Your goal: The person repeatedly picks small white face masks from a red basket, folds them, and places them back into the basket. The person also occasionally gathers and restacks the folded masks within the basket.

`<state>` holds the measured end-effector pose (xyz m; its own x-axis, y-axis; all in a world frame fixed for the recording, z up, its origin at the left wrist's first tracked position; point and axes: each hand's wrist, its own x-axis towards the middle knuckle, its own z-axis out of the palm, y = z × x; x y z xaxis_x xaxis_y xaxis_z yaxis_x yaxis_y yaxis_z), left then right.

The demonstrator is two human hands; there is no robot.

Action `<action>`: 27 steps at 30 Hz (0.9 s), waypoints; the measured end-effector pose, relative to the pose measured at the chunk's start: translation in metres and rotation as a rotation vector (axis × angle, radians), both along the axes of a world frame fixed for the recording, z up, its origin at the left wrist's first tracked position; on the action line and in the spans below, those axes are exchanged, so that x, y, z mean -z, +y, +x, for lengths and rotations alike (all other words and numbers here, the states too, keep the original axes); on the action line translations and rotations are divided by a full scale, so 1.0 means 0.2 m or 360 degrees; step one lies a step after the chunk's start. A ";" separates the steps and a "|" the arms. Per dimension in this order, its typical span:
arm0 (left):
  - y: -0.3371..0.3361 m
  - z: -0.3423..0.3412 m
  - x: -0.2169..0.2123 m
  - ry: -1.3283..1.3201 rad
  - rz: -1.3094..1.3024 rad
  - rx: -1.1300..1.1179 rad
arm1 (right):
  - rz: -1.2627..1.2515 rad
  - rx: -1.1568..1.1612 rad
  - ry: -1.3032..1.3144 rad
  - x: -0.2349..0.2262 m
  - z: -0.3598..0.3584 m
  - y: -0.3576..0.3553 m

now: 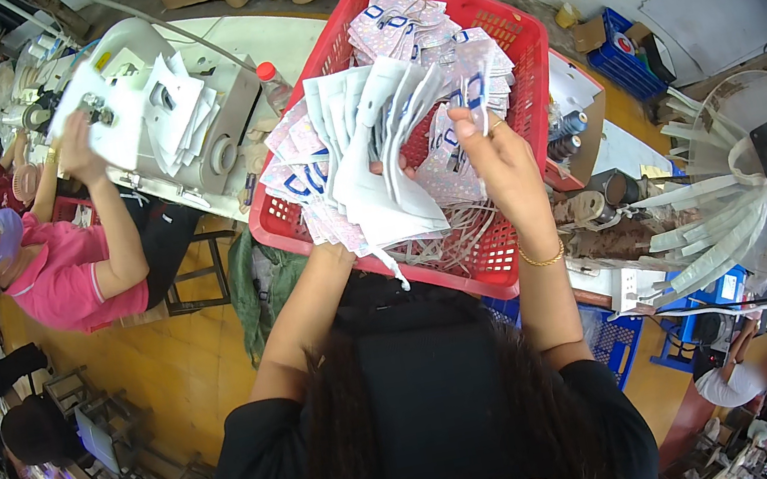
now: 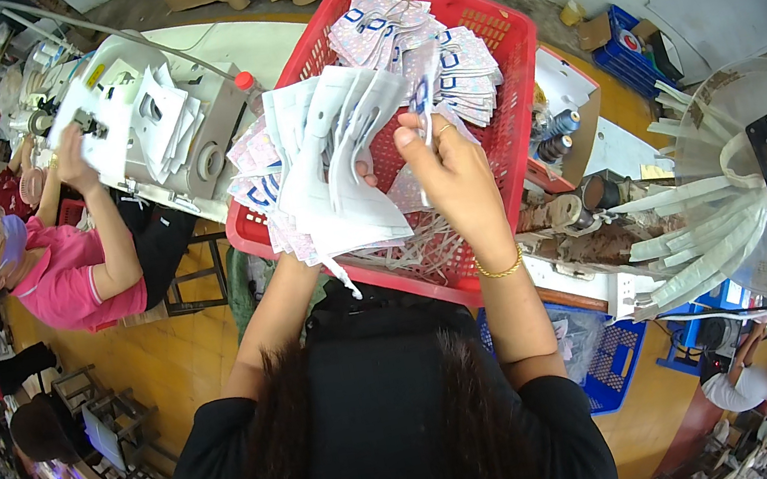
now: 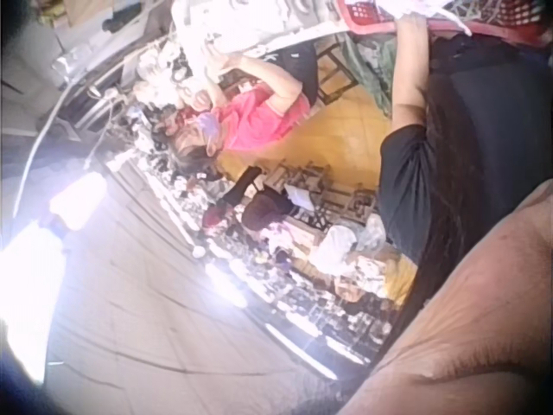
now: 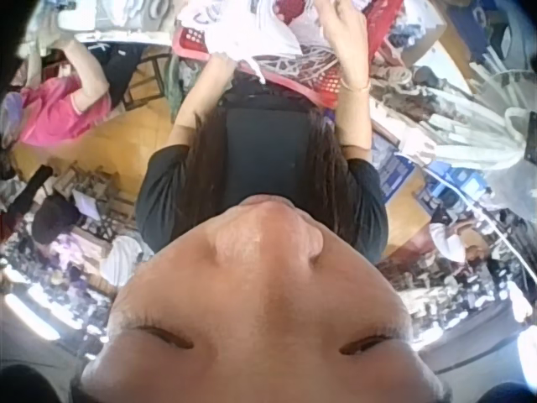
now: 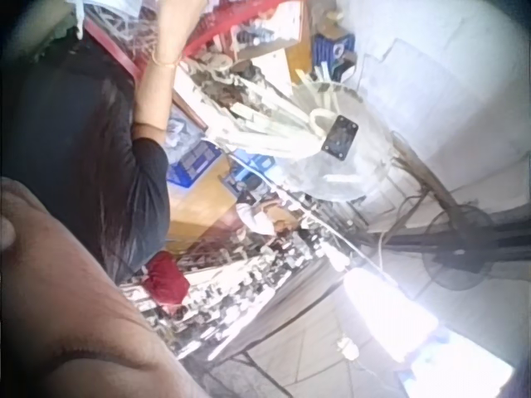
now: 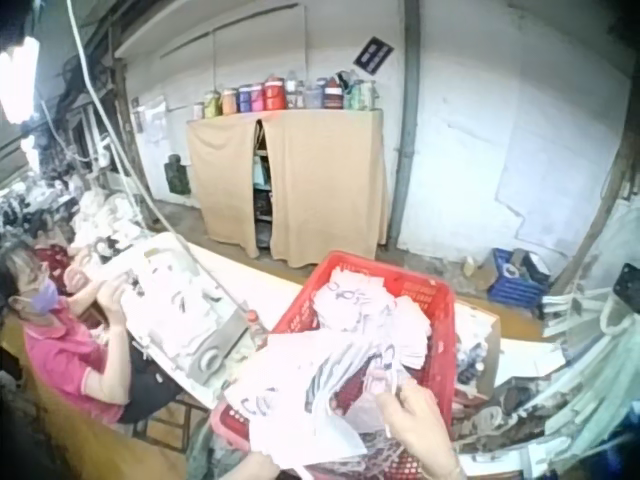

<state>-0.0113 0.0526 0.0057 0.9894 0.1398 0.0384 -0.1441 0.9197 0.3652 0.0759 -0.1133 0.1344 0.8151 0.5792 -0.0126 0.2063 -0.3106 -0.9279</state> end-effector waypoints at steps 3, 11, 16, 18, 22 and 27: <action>0.01 0.01 0.00 -0.0020 -0.0031 -0.0002 | -0.0531 -0.0068 -0.0281 -0.01 0.00 0.01; 0.05 -0.01 0.01 -0.0067 -0.0103 -0.0049 | 0.0087 -0.0383 0.0211 0.19 -0.04 0.07; 0.06 -0.04 0.01 -0.0092 -0.0147 -0.0075 | 0.0002 -0.0578 0.0128 0.23 -0.01 0.03; 0.06 -0.04 0.01 -0.0095 -0.0155 -0.0084 | 0.0166 -0.0568 -0.0005 0.27 -0.01 0.05; 0.06 -0.04 0.02 -0.0114 -0.0174 -0.0103 | 0.0277 -0.0160 -0.0127 0.30 -0.04 0.08; 0.06 -0.04 0.02 -0.0117 -0.0190 -0.0117 | 0.0136 0.0052 -0.0343 0.23 -0.11 0.07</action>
